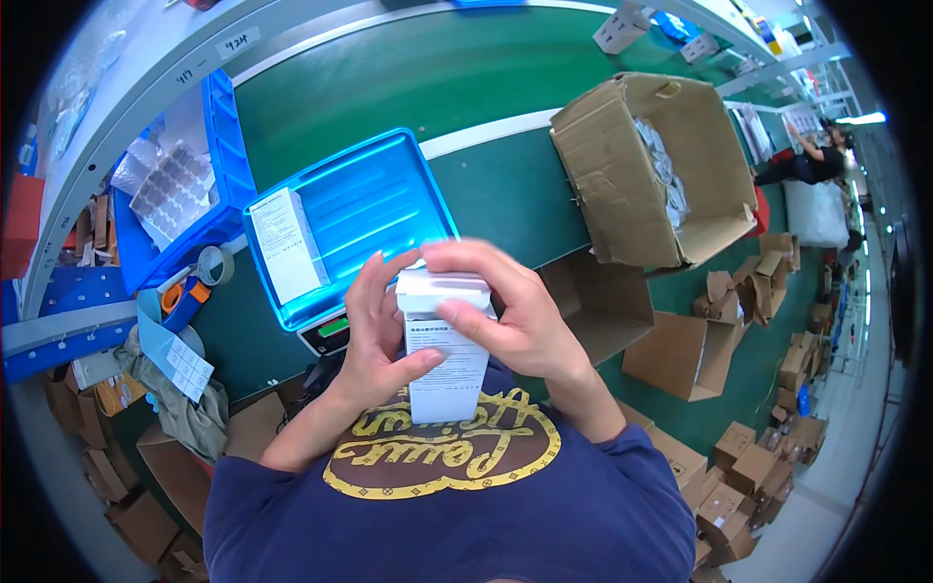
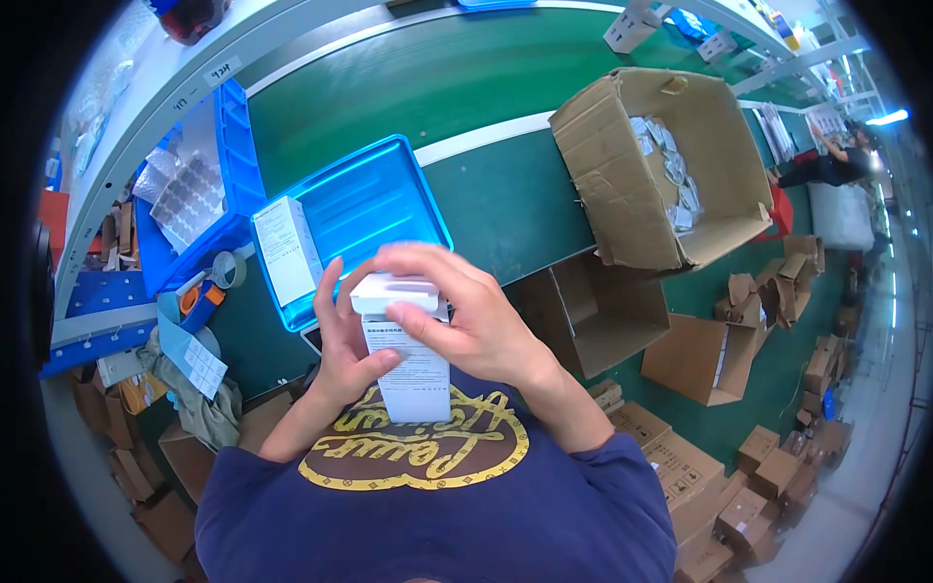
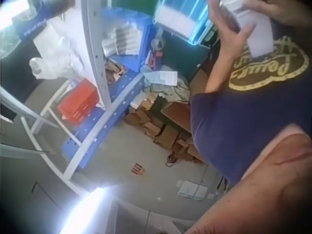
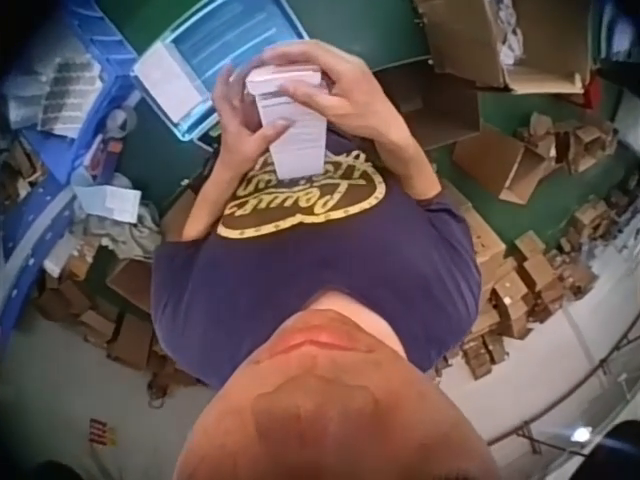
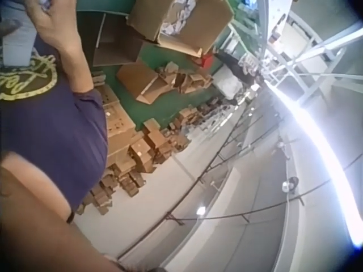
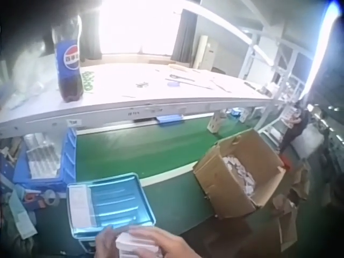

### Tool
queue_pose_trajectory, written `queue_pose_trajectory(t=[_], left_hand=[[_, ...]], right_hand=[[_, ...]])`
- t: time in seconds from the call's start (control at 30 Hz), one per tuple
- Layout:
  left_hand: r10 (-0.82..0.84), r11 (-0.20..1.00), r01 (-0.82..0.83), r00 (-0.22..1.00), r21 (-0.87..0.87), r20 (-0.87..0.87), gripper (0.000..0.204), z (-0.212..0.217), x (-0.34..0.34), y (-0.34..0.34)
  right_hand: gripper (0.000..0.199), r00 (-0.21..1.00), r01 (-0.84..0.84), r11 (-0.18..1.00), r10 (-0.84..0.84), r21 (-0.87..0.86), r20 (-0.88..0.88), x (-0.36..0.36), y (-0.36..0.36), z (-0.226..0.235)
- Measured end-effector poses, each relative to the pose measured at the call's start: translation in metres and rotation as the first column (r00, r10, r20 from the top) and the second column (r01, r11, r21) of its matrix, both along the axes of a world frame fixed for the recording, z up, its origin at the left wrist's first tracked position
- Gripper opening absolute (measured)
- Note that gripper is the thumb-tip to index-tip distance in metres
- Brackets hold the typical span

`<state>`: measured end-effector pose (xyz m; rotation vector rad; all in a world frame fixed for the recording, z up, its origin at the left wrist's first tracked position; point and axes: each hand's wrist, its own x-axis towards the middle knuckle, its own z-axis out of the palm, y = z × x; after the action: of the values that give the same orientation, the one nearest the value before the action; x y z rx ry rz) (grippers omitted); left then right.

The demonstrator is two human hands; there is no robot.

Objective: Packaging electronic components into individual boxes and organizing them into shipping cartons.

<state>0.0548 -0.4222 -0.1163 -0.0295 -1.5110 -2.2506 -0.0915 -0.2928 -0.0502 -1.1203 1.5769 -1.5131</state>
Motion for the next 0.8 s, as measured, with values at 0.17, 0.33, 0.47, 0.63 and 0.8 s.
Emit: queue_pose_trajectory(t=[0.17,0.33,0.47,0.63,0.8], left_hand=[[-0.047,0.997,0.047,0.999,-0.055,-0.007,0.086,-0.005,0.0,-0.003],[-0.106,0.99,0.11,0.994,-0.094,0.04,0.054,-0.015,0.003,0.0],[0.022,0.998,-0.014,0.992,-0.063,0.122,0.043,-0.006,0.002,-0.004],[0.512,0.809,-0.31,0.789,-0.499,0.34,0.041,-0.011,-0.033,-0.069],[0.907,0.1,0.018,0.409,-0.995,0.098,0.053,-0.068,0.002,-0.152]], right_hand=[[0.028,0.992,-0.03,0.999,0.026,-0.029,-0.123,0.002,0.013,-0.013],[0.029,0.988,-0.126,0.991,0.122,-0.045,-0.092,-0.007,0.026,-0.043],[0.046,0.99,0.123,0.985,-0.13,-0.119,-0.055,0.016,0.013,-0.056],[0.065,0.935,0.104,0.981,-0.152,0.164,0.319,0.006,-0.046,-0.096],[0.044,0.829,0.382,0.917,-0.285,0.116,-0.481,-0.016,-0.143,-0.194]])
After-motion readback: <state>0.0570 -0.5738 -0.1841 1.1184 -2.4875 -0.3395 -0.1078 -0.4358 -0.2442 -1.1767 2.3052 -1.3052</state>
